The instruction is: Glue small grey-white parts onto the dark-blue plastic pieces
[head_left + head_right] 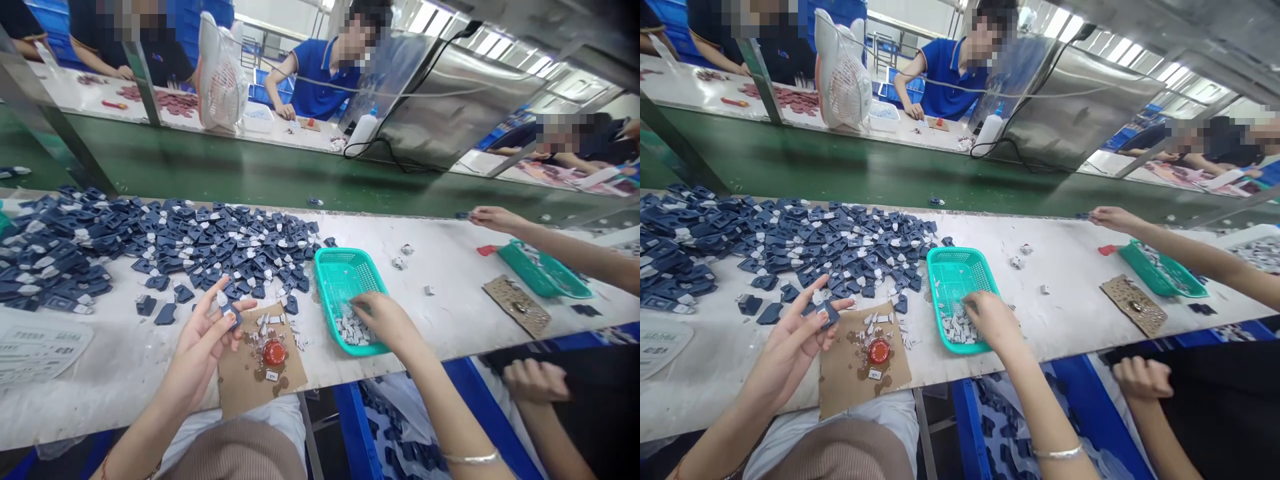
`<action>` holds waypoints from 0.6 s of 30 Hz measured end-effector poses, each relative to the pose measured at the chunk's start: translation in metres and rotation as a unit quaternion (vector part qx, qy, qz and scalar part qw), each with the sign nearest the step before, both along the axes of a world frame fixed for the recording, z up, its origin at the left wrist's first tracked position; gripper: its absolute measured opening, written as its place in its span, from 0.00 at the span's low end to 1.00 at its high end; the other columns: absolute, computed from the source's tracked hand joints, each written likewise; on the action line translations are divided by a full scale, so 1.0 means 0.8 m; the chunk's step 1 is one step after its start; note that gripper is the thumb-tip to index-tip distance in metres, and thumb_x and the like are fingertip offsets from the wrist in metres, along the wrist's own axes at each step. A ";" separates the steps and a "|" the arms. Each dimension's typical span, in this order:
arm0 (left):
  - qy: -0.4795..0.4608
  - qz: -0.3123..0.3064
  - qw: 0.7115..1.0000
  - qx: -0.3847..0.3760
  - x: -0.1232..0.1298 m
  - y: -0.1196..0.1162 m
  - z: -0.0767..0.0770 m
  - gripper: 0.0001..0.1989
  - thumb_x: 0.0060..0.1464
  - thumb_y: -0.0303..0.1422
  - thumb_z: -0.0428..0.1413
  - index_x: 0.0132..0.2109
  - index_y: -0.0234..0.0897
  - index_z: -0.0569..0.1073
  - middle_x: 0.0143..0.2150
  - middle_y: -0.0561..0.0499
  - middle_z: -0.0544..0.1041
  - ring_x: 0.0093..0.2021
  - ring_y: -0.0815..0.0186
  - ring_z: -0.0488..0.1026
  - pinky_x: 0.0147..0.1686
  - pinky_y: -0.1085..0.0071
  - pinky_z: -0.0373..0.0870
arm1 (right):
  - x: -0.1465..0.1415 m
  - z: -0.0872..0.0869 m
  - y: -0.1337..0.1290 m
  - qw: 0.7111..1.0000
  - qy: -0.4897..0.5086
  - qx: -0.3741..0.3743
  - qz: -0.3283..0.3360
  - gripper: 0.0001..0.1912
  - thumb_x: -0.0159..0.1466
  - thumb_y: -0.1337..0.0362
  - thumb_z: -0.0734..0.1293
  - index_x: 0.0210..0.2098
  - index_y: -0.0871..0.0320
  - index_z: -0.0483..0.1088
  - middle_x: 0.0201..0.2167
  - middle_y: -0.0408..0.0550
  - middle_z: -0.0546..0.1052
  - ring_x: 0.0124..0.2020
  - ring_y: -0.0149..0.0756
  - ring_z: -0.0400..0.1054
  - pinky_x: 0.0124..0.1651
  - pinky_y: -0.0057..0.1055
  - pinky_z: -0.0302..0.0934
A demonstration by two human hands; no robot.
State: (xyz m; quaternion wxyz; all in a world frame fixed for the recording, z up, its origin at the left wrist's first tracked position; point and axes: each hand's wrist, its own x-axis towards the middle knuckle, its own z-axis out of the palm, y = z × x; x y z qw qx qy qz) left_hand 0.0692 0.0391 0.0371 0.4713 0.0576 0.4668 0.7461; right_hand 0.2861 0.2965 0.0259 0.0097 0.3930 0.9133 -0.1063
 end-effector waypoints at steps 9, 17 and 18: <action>0.094 -0.008 0.995 -0.034 -0.060 0.038 0.024 0.35 0.51 0.30 0.61 0.65 0.48 0.61 0.51 0.44 0.77 0.29 0.72 0.70 0.31 0.76 0.71 | -0.008 0.000 0.019 0.998 0.043 -0.003 0.053 0.10 0.62 0.72 0.60 0.36 0.59 0.74 0.37 0.52 0.78 0.39 0.41 0.73 0.43 0.34 0.67; 0.444 0.001 0.886 -0.138 -0.175 0.164 0.032 0.34 0.52 0.32 0.54 0.66 0.37 0.59 0.45 0.42 0.79 0.30 0.66 0.74 0.31 0.72 0.69 | -0.018 -0.007 0.023 0.991 0.094 -0.001 0.093 0.08 0.63 0.71 0.58 0.34 0.56 0.68 0.37 0.51 0.74 0.38 0.42 0.72 0.42 0.38 0.67; 0.501 -0.009 0.848 -0.172 -0.191 0.184 0.030 0.34 0.53 0.32 0.52 0.67 0.37 0.56 0.46 0.42 0.78 0.32 0.64 0.75 0.34 0.69 0.70 | -0.015 -0.009 0.022 0.991 0.097 0.001 0.089 0.08 0.63 0.72 0.58 0.33 0.56 0.67 0.37 0.51 0.74 0.38 0.42 0.72 0.41 0.39 0.68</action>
